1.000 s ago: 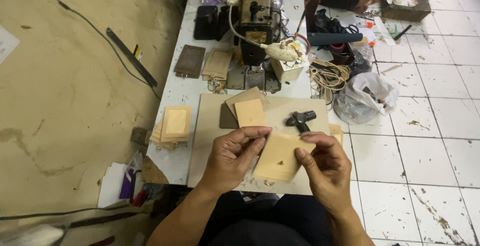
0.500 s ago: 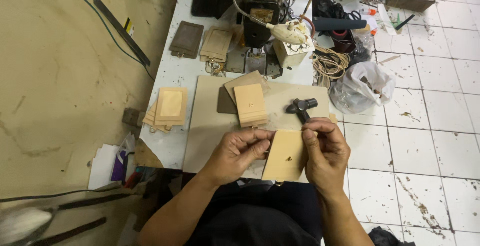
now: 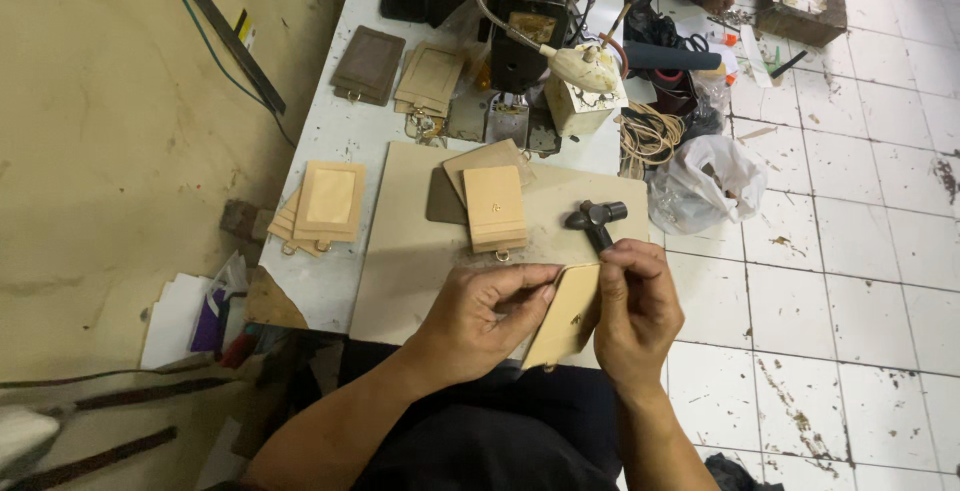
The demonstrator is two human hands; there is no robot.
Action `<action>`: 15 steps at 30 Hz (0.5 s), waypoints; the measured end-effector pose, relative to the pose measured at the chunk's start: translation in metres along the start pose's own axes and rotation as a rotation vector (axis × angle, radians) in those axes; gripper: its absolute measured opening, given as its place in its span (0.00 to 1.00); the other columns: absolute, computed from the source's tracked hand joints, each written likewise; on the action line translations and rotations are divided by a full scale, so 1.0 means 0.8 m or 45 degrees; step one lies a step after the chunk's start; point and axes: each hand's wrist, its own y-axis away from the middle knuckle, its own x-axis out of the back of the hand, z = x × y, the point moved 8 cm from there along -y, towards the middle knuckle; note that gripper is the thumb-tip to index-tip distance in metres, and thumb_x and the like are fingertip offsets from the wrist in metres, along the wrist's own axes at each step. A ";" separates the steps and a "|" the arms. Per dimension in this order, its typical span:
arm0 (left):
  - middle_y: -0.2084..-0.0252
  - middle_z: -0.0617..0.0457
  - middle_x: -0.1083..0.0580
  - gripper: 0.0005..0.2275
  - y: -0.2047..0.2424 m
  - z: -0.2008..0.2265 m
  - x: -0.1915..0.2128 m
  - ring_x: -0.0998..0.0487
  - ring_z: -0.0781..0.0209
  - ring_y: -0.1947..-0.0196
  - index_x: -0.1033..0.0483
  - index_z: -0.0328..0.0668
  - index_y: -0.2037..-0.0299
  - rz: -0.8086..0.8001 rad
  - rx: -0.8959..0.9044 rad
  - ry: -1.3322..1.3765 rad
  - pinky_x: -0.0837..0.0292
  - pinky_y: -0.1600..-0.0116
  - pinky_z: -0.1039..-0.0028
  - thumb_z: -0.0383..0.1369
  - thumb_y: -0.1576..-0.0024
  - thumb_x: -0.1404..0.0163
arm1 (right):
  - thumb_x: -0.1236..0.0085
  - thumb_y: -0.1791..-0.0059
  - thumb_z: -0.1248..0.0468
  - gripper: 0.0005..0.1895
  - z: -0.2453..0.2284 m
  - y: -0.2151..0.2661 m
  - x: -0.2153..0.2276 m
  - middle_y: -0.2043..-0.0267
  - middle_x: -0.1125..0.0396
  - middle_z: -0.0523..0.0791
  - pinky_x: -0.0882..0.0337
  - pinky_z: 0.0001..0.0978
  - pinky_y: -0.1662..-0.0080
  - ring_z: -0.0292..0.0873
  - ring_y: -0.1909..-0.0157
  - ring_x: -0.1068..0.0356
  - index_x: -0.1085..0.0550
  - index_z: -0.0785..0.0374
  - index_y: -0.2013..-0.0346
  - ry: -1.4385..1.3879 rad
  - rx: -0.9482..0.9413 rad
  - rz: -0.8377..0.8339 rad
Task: The person repeatedly picks up small leather pouches, inspects their edges and seams, and taps them with a hammer on a workbench. The person handles both dark and light-colored pouches, turning them over and checking the metal hardware before placing them back on the table.
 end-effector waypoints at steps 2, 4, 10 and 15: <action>0.63 0.37 0.18 0.09 -0.002 0.014 0.003 0.17 0.54 0.57 0.19 0.30 0.53 0.034 -0.085 -0.089 0.18 0.60 0.67 0.24 0.41 0.47 | 0.47 0.46 0.74 0.03 -0.019 0.002 -0.009 0.58 0.35 0.52 0.33 0.38 0.46 0.47 0.51 0.34 0.26 0.71 0.58 0.069 0.071 -0.062; 0.68 0.35 0.20 0.08 -0.002 0.021 0.005 0.15 0.48 0.63 0.19 0.27 0.56 0.066 -0.168 -0.180 0.18 0.65 0.66 0.22 0.42 0.48 | 0.45 0.47 0.74 0.04 -0.030 0.005 -0.014 0.57 0.36 0.52 0.31 0.41 0.45 0.50 0.49 0.34 0.25 0.70 0.58 0.137 0.141 -0.121; 0.59 0.44 0.18 0.10 0.000 0.019 -0.005 0.16 0.54 0.62 0.21 0.28 0.53 0.025 -0.388 -0.618 0.23 0.56 0.68 0.23 0.42 0.49 | 0.37 0.50 0.64 0.12 -0.034 0.006 -0.018 0.57 0.35 0.48 0.39 0.39 0.42 0.49 0.50 0.36 0.28 0.63 0.55 0.594 0.259 -0.394; 0.71 0.52 0.21 0.05 -0.011 -0.012 0.011 0.23 0.64 0.77 0.21 0.37 0.59 0.025 -0.193 -0.592 0.29 0.73 0.72 0.23 0.42 0.50 | 0.39 0.50 0.65 0.08 -0.051 0.008 -0.026 0.63 0.35 0.43 0.41 0.37 0.47 0.45 0.55 0.37 0.32 0.57 0.65 0.506 0.175 -0.677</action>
